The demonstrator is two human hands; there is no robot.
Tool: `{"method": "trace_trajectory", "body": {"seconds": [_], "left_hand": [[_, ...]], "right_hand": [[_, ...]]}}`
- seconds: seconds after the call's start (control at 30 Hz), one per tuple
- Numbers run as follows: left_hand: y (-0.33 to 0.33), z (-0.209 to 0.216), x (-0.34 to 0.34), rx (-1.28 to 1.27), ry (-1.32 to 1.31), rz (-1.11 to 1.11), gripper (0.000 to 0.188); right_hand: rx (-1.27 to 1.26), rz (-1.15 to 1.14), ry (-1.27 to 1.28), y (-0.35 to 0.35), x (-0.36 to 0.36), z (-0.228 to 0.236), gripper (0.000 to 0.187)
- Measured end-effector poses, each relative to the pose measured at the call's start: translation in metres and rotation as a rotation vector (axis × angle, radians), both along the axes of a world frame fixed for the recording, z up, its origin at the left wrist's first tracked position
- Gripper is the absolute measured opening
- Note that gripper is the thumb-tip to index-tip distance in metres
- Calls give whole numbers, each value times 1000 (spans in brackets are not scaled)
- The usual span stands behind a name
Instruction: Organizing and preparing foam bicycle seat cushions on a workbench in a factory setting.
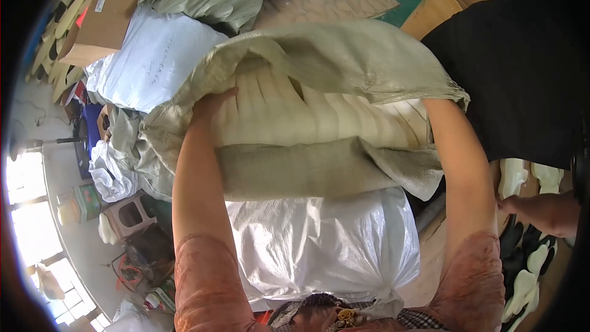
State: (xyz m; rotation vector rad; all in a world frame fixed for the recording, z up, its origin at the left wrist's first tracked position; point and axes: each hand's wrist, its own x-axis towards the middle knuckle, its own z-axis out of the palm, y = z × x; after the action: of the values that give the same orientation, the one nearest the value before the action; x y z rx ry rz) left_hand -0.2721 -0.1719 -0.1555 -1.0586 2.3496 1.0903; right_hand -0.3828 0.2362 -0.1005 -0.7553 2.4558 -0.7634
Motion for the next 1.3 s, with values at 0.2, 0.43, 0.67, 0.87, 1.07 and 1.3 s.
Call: {"method": "trace_trajectory", "body": {"seconds": [0.2,0.43,0.67,0.87,1.07,1.3], "left_hand": [[21,14,71,-42,605,135,70],[7,24,80,-165,842,228,68],[69,155,71,-311,1218,-67,69],[44,249,107,-477,1442,-140,74],[59,350,136,-285,1740,-299,75],[164,440,180,-52,1999,-704,75]], "right_hand": [[-40,-42,-46,46,27,-1,62],[-197,-54,47,39,57,31,54],[-430,-217,322,48,153,87,43],[-562,-289,472,24,222,154,42],[-626,-480,788,25,328,237,33],[-496,-998,1016,60,542,309,30]]}}
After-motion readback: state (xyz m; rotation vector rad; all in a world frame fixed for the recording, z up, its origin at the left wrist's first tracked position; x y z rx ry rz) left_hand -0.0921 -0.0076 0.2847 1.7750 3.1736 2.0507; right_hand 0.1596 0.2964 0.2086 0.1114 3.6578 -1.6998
